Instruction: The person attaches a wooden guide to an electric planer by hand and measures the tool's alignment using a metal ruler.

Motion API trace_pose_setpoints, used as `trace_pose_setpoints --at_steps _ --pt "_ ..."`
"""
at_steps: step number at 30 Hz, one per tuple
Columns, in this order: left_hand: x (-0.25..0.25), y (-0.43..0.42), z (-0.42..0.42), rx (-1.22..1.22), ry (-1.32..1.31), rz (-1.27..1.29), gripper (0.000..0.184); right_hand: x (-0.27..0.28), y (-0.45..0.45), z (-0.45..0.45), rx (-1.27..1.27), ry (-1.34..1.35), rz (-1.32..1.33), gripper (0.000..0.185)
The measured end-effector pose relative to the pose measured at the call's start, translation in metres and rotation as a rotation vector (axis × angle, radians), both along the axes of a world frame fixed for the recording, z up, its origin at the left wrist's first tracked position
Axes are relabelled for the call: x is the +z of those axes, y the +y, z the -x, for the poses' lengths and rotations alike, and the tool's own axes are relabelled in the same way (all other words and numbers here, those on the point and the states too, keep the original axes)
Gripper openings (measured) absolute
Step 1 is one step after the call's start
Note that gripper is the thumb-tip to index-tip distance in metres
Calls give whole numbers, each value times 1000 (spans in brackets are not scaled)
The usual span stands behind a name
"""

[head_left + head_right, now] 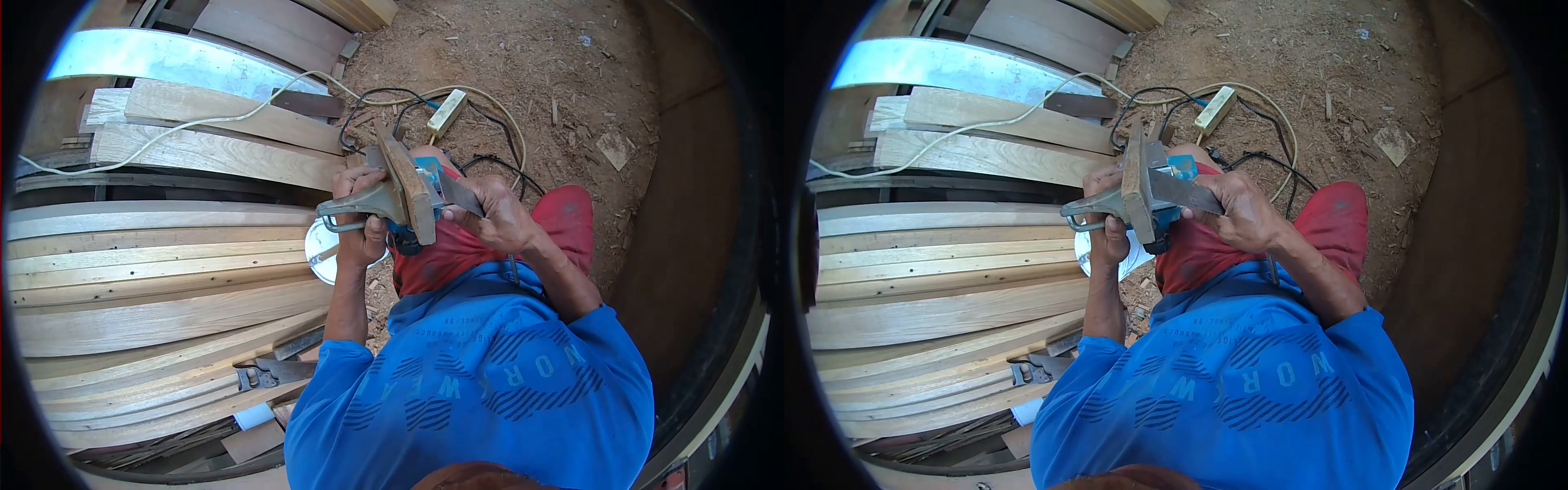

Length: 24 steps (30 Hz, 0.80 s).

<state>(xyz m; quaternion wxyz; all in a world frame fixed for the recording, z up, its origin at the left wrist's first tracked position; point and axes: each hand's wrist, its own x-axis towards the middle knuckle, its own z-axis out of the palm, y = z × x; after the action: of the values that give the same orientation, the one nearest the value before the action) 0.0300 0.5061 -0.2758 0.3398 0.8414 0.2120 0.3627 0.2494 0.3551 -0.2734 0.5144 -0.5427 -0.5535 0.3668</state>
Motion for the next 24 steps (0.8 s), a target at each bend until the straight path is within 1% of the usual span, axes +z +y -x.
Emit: trace_pose_setpoints --at_steps 8,11,14,16,20,23,24 --pt "-4 2 0 2 0 12 84 -3 3 4 0 45 3 14" --pt "-4 2 0 2 -18 37 83 -2 4 4 20 43 43 15" --pt "-3 4 1 -7 -11 39 82 13 3 -3 61 42 151 13" --pt "-3 7 2 -32 -4 15 82 7 4 -3 72 80 156 14" --pt "-7 8 3 -29 12 -26 88 13 3 -2 78 80 187 15" --pt "-5 7 4 -7 30 -41 93 -4 4 8 31 94 115 21" --pt "-5 7 4 3 31 -41 94 0 5 9 36 83 111 21"
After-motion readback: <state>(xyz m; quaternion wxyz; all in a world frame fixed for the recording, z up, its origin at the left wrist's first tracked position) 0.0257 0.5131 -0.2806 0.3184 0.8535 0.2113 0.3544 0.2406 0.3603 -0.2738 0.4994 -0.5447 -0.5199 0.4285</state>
